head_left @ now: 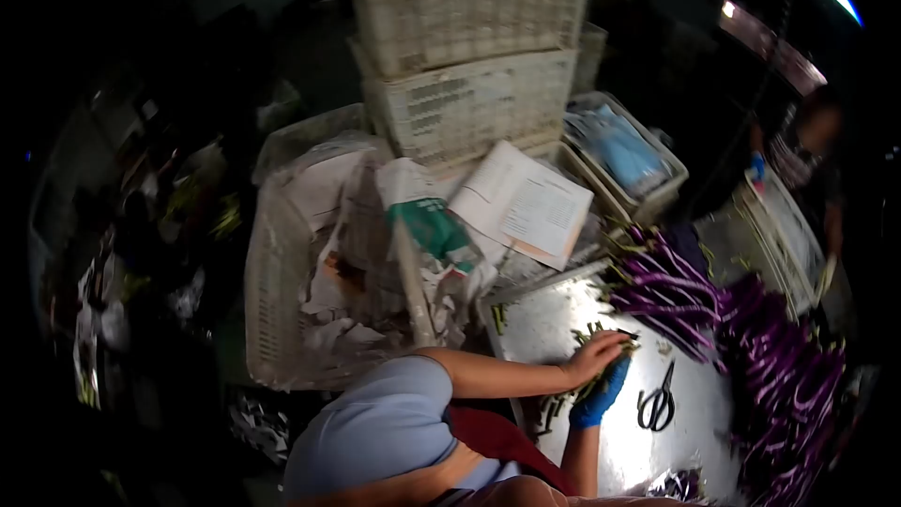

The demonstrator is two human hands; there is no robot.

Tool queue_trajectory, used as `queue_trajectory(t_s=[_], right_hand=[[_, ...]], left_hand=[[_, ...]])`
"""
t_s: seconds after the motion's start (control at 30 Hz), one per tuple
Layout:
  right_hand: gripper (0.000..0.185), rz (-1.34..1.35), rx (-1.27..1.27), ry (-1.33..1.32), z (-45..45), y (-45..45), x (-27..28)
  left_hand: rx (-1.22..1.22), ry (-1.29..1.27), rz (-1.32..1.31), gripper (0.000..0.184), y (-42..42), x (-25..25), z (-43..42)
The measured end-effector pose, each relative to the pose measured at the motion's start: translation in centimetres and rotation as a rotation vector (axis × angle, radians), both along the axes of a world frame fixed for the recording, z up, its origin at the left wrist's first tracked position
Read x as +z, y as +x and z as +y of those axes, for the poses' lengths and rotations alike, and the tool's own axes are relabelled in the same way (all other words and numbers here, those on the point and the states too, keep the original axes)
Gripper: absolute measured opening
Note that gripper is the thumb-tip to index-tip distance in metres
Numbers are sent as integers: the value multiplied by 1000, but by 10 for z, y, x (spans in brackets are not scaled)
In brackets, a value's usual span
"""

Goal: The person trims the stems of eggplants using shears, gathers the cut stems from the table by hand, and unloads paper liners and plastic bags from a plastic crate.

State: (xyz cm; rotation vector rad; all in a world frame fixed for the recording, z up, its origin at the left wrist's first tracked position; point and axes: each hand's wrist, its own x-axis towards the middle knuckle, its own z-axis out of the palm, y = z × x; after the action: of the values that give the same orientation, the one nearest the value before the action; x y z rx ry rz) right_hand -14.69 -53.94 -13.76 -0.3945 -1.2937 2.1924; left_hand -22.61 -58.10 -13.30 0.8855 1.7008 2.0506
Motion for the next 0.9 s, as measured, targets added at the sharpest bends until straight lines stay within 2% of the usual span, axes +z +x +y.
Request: queue_trajectory(t_s=[0.07,0.1,0.13,0.17,0.23,0.27,0.37,0.43,0.47,0.5,0.57,0.6,0.63,0.7,0.73,0.8,0.9], right_hand=[[40,215,49,-52,17,-16,-16],[41,325,70,-79,15,-29,-16],[42,278,49,-52,1,-33,5],[43,220,9,82,-14,-40,28],[43,288,60,108,-62,-50,78],[44,283,52,173,-77,-61,81],[44,394,204,-33,-127,-95,88],[45,324,195,229,-175,-112,108],[45,320,245,230,-199,-123,113],[45,320,294,225,-223,-135,121],[46,318,390,220,-271,-155,129],[46,317,435,215,-294,-164,133],[46,315,475,211,-316,-170,135],[45,299,494,325,-363,-184,133],[45,310,494,373,-388,-189,139],[45,324,530,496,-435,-196,156],[45,357,666,383,-496,-201,166]], left_hand=[[9,65,-18,30,-9,23,-3],[92,14,136,32,-12,42,-14],[52,85,87,32,-18,54,-26],[9,154,39,32,-24,65,-38],[83,205,108,34,-36,83,-66],[120,196,158,34,-44,91,-86],[193,227,233,35,-69,110,-152],[219,358,211,35,-84,127,-200],[217,424,188,35,-88,138,-229],[293,357,277,36,-100,136,-252],[349,447,310,36,-112,145,-303],[422,411,366,36,-118,149,-330],[437,421,302,35,-121,151,-354],[480,452,355,34,-128,159,-409],[602,350,433,33,-128,169,-437],[656,393,352,34,-127,172,-479],[842,271,437,35,-117,185,-538]])
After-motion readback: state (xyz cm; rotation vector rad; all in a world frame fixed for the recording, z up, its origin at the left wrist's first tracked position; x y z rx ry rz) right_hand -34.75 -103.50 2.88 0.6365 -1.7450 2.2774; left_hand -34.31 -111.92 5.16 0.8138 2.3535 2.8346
